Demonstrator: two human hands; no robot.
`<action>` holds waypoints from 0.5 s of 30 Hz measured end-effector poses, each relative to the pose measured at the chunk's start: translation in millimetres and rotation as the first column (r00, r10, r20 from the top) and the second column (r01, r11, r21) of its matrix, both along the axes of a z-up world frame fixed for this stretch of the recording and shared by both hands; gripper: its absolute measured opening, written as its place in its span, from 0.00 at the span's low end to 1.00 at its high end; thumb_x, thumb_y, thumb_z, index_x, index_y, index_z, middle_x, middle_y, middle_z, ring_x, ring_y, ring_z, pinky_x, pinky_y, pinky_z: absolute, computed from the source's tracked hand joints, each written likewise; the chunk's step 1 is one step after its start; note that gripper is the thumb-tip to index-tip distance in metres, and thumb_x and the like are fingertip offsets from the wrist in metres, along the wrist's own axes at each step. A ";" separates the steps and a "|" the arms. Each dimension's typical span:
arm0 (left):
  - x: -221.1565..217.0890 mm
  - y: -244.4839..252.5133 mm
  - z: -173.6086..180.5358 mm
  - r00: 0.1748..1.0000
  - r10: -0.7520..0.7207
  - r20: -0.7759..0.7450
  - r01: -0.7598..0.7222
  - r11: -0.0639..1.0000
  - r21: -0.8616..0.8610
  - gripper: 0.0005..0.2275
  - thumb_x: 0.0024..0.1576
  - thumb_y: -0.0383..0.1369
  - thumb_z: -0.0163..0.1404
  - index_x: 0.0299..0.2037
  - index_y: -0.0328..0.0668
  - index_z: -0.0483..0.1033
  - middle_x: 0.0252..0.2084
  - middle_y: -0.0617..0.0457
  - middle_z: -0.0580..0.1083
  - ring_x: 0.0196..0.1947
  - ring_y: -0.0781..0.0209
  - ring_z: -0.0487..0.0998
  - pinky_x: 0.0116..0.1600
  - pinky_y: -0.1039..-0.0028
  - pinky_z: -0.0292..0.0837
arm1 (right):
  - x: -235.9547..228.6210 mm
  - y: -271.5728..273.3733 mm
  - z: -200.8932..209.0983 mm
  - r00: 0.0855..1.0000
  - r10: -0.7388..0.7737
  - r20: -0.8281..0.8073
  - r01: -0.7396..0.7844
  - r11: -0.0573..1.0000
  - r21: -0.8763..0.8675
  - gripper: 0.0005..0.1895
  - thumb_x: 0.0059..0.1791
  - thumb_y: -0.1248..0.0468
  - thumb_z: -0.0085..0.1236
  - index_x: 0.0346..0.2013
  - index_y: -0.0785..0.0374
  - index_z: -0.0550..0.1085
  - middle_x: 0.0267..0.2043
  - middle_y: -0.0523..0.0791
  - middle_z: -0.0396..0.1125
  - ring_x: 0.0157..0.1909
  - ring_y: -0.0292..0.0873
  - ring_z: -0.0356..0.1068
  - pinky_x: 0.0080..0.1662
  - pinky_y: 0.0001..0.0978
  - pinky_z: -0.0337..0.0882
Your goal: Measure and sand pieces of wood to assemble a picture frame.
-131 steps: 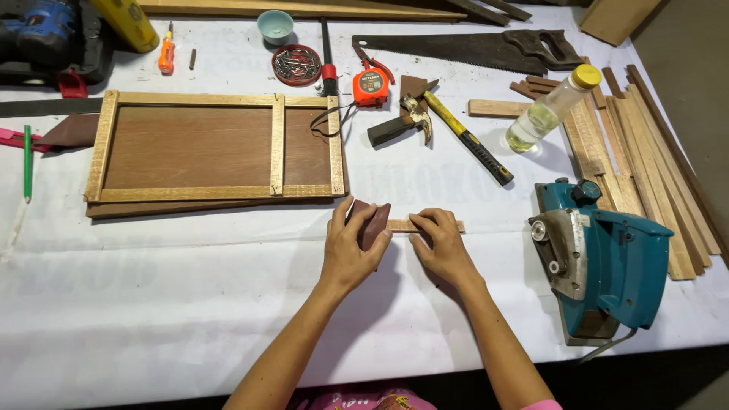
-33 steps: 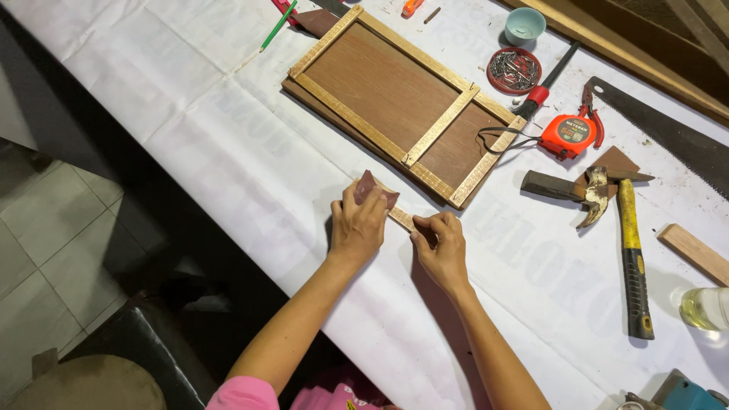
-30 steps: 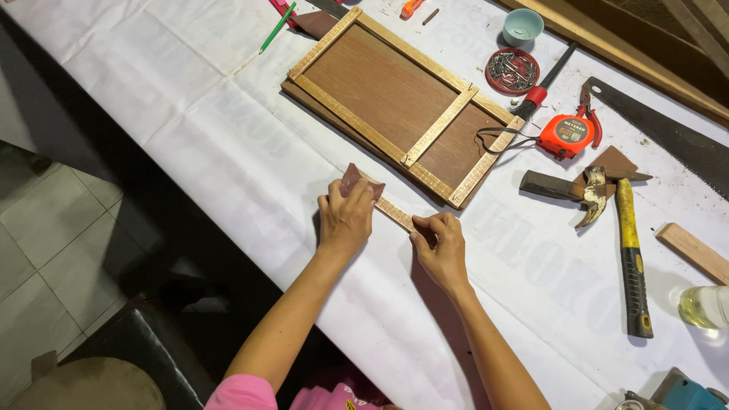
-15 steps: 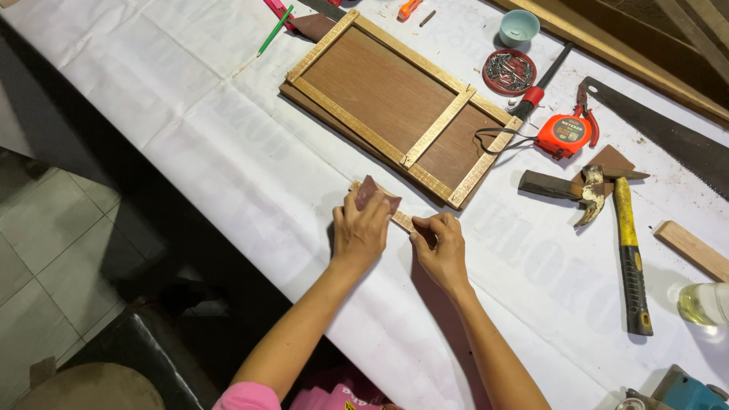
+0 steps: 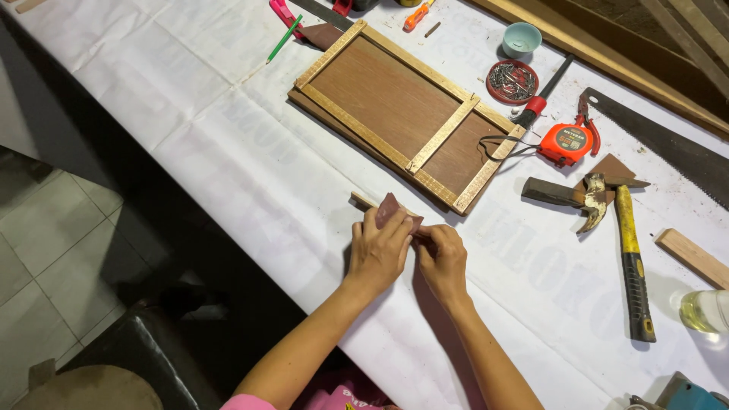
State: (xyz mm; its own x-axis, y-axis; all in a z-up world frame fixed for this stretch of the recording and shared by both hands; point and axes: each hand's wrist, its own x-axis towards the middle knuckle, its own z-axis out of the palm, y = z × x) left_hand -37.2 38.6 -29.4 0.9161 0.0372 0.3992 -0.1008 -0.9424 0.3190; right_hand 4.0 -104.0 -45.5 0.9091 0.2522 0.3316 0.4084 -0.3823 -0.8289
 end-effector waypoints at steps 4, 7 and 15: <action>11.9 25.8 -24.8 1.000 0.007 0.004 -0.007 0.999 0.045 0.14 0.58 0.31 0.56 0.54 0.40 0.79 0.61 0.51 0.74 0.59 0.41 0.66 0.53 0.55 0.62 | 4.3 -0.9 -14.3 0.993 -0.016 0.121 0.031 0.992 -0.125 0.09 0.45 0.72 0.65 0.40 0.63 0.81 0.37 0.45 0.73 0.41 0.46 0.71 0.45 0.39 0.71; 20.7 50.2 -20.1 0.997 0.070 0.038 -0.073 0.994 0.085 0.13 0.58 0.31 0.56 0.52 0.40 0.80 0.61 0.51 0.75 0.57 0.41 0.66 0.51 0.56 0.63 | 3.5 -0.6 -12.4 0.991 -0.009 0.135 0.029 0.989 -0.147 0.09 0.45 0.71 0.65 0.40 0.62 0.81 0.37 0.44 0.74 0.41 0.45 0.71 0.45 0.39 0.71; 0.4 9.3 -19.7 0.999 0.000 0.043 -0.004 0.996 0.090 0.13 0.56 0.30 0.58 0.50 0.36 0.80 0.58 0.49 0.76 0.59 0.38 0.67 0.53 0.56 0.65 | 4.7 -1.6 -20.6 0.990 -0.029 0.135 0.050 0.988 -0.149 0.09 0.44 0.72 0.65 0.38 0.64 0.81 0.38 0.46 0.74 0.42 0.46 0.72 0.47 0.40 0.72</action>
